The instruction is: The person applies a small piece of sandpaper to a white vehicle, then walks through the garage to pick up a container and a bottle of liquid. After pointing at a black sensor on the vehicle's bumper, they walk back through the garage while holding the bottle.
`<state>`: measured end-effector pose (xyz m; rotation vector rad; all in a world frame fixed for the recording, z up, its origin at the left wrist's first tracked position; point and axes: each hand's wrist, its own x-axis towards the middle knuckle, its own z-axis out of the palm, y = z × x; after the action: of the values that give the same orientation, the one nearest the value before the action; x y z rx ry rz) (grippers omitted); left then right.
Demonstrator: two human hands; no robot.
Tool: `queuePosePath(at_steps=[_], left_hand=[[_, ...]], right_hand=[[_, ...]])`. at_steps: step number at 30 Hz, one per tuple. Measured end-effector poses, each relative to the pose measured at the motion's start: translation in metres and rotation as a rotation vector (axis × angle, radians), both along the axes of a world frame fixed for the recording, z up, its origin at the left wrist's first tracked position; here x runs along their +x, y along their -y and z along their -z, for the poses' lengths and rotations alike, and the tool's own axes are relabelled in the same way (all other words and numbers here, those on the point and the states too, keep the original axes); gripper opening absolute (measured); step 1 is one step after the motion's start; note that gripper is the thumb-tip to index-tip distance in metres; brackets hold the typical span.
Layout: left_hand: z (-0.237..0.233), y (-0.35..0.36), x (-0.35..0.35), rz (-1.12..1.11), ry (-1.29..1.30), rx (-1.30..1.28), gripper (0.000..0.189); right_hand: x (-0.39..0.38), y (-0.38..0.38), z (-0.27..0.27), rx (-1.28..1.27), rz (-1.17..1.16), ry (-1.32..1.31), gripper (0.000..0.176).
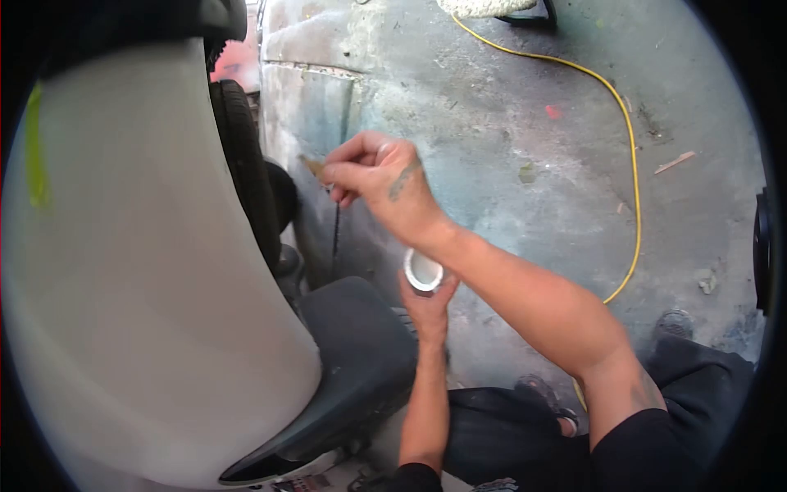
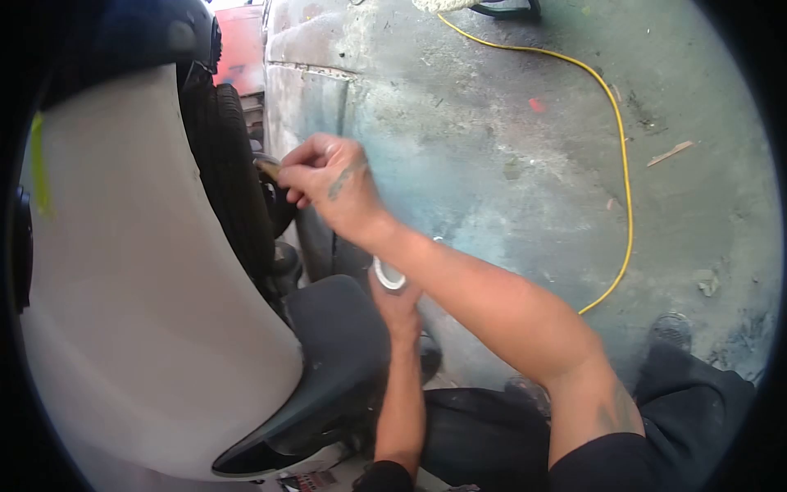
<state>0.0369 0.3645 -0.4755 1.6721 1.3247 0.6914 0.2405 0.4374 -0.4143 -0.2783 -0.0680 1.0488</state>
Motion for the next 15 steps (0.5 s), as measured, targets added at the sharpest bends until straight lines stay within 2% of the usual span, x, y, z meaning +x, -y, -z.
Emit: queuePosePath(at_steps=[2,5,8,11,12,15], left_hand=[[-0.004,0.001,0.004,-0.018,0.023,-0.009,0.066],[-0.01,-0.003,-0.001,0.001,-0.06,0.047,0.064],[-0.002,-0.004,-0.011,0.009,0.101,0.025,0.071],[0.005,-0.009,-0.03,-0.029,-0.078,0.062,0.072],[0.019,-0.014,-0.053,0.064,-0.18,0.157,0.071],[0.031,-0.011,-0.083,0.062,-0.121,0.009,0.071]], right_hand=[[0.003,0.001,0.018,-0.033,0.01,0.06,0.014],[0.004,0.004,0.018,-0.063,0.039,0.089,0.014],[-0.004,0.012,-0.007,0.05,-0.008,0.088,0.013],[-0.012,0.009,-0.033,0.079,0.012,0.077,0.012],[-0.014,0.007,-0.038,0.101,0.013,0.049,0.011],[-0.012,0.005,-0.046,0.13,-0.047,-0.069,0.011]])
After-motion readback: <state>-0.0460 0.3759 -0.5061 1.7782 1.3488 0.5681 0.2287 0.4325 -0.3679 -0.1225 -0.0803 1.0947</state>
